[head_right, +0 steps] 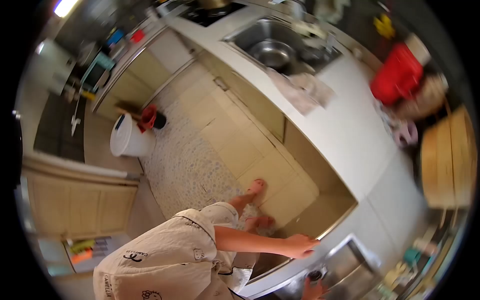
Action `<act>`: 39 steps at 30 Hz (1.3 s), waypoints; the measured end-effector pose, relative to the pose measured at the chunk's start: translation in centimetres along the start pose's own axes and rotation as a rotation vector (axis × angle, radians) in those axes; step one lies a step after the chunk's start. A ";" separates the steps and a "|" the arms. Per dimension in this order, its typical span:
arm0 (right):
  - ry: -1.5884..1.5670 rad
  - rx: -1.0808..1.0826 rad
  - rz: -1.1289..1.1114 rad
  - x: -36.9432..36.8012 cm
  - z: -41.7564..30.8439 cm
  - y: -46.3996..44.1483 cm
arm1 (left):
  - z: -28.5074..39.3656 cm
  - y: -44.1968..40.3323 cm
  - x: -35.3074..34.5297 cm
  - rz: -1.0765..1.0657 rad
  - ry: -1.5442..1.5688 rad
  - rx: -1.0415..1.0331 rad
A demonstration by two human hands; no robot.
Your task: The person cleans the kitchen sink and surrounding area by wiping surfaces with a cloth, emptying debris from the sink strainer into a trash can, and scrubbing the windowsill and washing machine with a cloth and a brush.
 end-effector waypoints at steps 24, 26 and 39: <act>-0.348 1.296 -1.422 -50.7 -76.9 42.0 | -66.0 36.2 33.5 0.612 1.854 0.373; -0.397 1.201 -1.425 -53.3 -79.0 43.1 | -65.5 38.8 39.1 0.556 1.792 0.371; -0.502 0.679 -1.572 -71.9 -99.3 52.8 | -97.8 59.8 44.6 1.087 1.703 1.263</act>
Point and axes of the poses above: each hand's wrist, its own y-axis away from the middle knuckle, its own x-axis out of the back of the hand, z = x × y, the point moved 8 cm from there along -y, towards the middle knuckle, and after that the axes turned 14 degrees about x, right-handed, at the moved point
